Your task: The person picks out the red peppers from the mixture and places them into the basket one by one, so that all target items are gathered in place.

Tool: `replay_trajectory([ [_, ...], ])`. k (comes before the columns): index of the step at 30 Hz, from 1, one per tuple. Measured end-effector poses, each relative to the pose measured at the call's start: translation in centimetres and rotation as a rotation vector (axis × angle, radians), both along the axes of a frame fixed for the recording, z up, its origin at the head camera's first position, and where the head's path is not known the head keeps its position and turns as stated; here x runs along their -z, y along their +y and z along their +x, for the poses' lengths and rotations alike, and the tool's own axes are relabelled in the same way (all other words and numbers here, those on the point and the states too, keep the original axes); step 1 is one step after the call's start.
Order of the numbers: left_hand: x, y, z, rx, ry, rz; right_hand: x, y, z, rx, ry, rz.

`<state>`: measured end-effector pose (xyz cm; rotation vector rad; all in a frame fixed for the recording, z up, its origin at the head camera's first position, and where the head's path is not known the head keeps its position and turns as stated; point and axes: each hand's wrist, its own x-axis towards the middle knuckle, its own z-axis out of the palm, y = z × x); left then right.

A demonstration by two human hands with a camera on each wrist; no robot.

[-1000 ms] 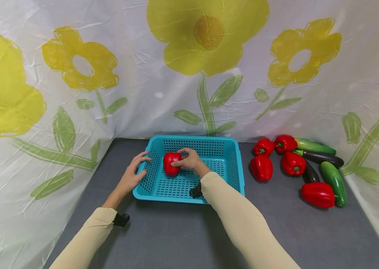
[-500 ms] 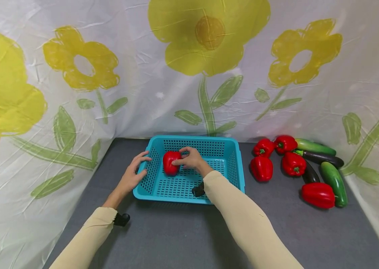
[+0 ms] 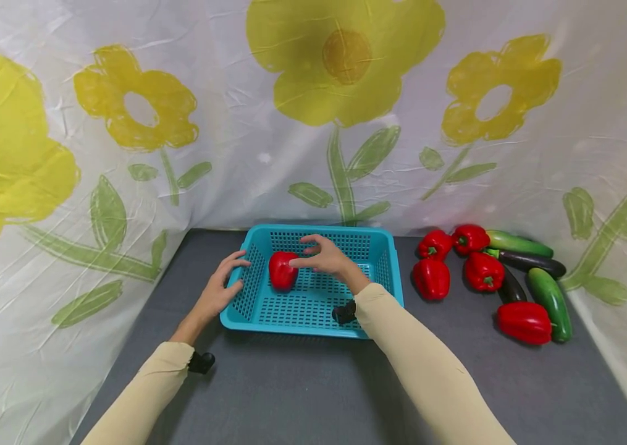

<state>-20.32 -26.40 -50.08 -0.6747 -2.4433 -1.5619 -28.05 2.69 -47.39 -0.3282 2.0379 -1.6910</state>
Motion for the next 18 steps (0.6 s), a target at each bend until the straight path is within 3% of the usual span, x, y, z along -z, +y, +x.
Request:
replay_trajectory([
  [4,-1.5,0.5,0.7,0.001,-0.003,-0.019,-0.7,1.0,0.0,-0.009,0.013,0.003],
  [9,-2.2,0.8,1.1,0.006,0.001,-0.013,-1.7,2.4,0.1,0.028,0.051,-0.027],
  [14,-1.6,0.6,0.9,0.016,0.017,-0.018,-2.7,4.2,0.7,0.069,0.086,-0.107],
  [18,-0.3,0.1,0.2,0.012,0.024,-0.014,-3.7,5.8,1.4,0.081,0.095,-0.166],
])
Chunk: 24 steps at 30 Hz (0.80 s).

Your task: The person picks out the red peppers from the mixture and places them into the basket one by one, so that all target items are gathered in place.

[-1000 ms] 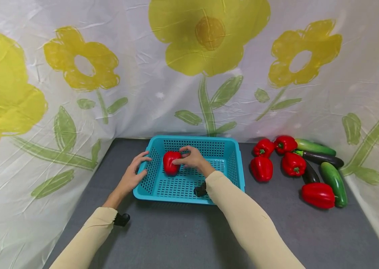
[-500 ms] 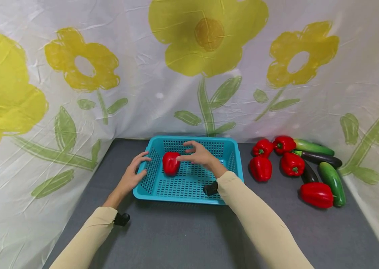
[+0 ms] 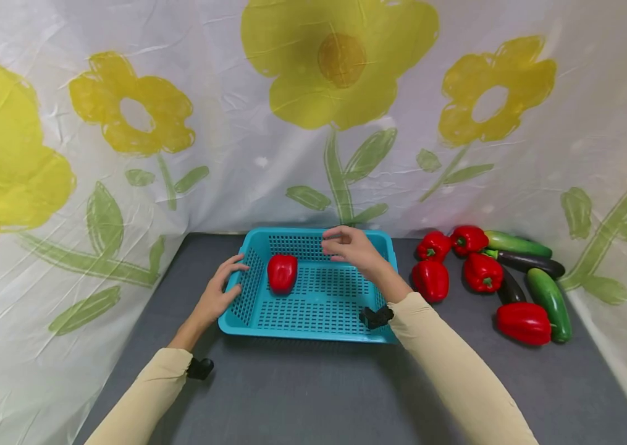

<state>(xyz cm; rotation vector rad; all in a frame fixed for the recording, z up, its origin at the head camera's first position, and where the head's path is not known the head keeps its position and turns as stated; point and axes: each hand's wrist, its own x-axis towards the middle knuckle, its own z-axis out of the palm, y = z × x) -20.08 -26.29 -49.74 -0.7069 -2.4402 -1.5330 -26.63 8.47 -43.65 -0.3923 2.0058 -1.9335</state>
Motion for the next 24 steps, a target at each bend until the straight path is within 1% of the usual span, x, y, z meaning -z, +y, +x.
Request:
replay_trajectory([
  [3,1.3,-0.5,-0.5,-0.008,0.008,-0.002,-0.4,1.0,0.6,0.015,-0.012,-0.042],
  [5,1.9,-0.7,-0.8,-0.011,0.012,-0.002,-0.6,1.7,1.0,0.014,-0.017,-0.074],
  [8,2.4,-1.0,-1.1,-0.008,0.011,-0.003,-0.9,2.7,1.7,0.006,-0.034,-0.119],
  [12,2.5,-1.1,-1.2,-0.005,0.014,0.001,-1.2,3.8,2.5,-0.005,-0.041,-0.127],
  [18,2.3,-0.9,-1.1,-0.018,-0.002,-0.002,-1.4,5.5,3.3,-0.007,-0.029,-0.09],
  [24,2.5,-0.9,-1.2,-0.02,-0.014,0.008,-1.4,7.6,3.9,0.003,-0.003,-0.043],
])
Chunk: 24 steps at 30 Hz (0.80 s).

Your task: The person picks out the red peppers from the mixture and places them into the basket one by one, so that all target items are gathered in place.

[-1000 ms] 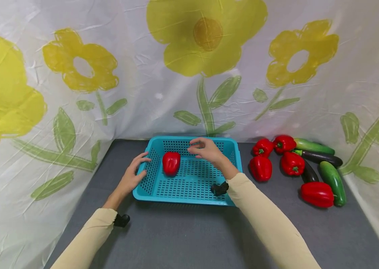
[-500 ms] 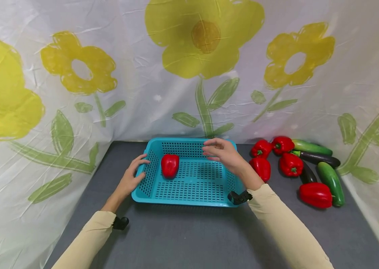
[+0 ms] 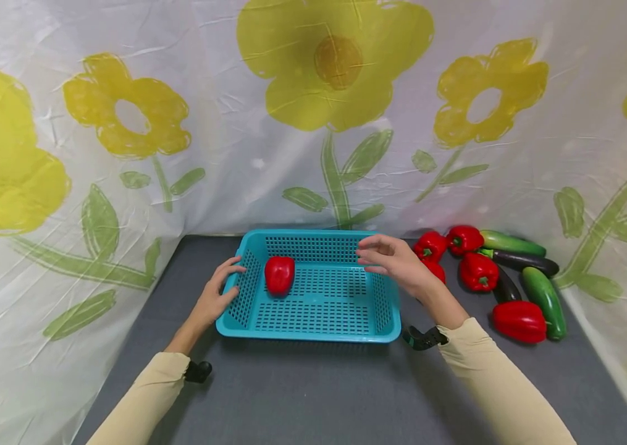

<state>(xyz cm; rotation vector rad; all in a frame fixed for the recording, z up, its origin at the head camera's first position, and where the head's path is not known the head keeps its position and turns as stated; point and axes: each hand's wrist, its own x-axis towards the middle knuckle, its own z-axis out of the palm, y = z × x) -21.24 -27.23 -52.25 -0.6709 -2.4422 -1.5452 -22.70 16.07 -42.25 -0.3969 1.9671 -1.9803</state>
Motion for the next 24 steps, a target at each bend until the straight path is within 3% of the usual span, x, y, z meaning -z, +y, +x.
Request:
replay_trajectory([
  [11,0.1,-0.1,0.0,0.004,0.013,0.011,0.7,4.4,1.0,0.072,0.042,0.091],
  [24,0.1,0.0,0.0,0.002,-0.004,0.018,2.1,8.8,2.2,0.143,0.025,0.145],
])
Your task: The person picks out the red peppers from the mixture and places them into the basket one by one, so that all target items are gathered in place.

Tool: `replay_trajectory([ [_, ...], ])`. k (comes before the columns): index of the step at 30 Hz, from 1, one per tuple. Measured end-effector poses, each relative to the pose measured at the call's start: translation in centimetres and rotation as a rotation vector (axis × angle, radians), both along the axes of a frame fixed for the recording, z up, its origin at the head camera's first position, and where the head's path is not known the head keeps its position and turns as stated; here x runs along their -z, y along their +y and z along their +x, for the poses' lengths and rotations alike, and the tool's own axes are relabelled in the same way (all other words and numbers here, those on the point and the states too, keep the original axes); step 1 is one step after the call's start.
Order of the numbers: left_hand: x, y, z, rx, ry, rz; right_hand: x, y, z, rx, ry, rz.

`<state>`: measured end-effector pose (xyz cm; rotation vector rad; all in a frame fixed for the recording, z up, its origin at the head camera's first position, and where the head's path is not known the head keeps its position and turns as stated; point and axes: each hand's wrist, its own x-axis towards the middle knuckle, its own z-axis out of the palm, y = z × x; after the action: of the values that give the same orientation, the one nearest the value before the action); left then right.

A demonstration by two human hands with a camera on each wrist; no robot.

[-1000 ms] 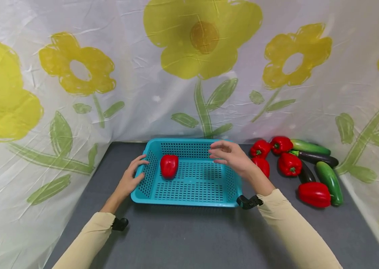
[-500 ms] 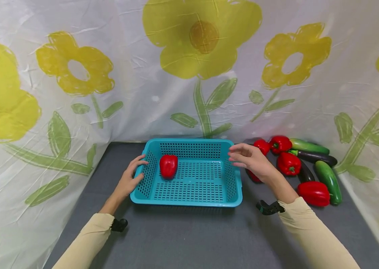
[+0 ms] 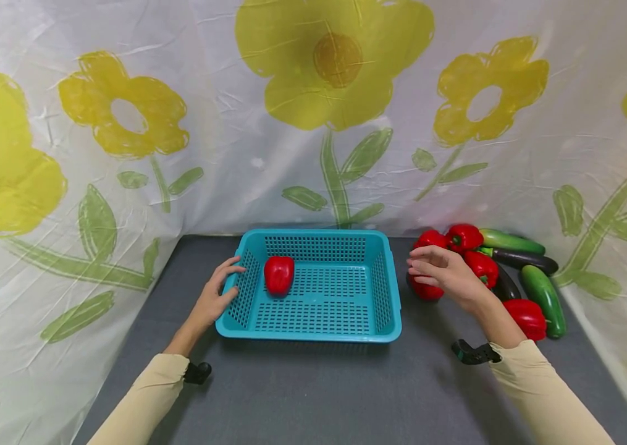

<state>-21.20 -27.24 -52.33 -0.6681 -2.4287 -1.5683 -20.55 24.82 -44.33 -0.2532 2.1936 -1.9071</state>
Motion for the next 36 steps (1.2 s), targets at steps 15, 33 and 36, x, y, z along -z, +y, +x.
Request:
replay_trajectory([
  [15,0.6,-0.2,-0.2,-0.002,0.017,-0.001,2.0,4.4,1.5,0.042,0.01,-0.064],
  [33,0.1,0.1,0.0,-0.008,0.008,-0.008,3.8,7.5,2.9,0.168,0.057,-0.052],
  [36,0.0,0.1,0.0,-0.013,0.003,-0.009,4.0,7.6,2.9,0.19,0.079,0.109],
])
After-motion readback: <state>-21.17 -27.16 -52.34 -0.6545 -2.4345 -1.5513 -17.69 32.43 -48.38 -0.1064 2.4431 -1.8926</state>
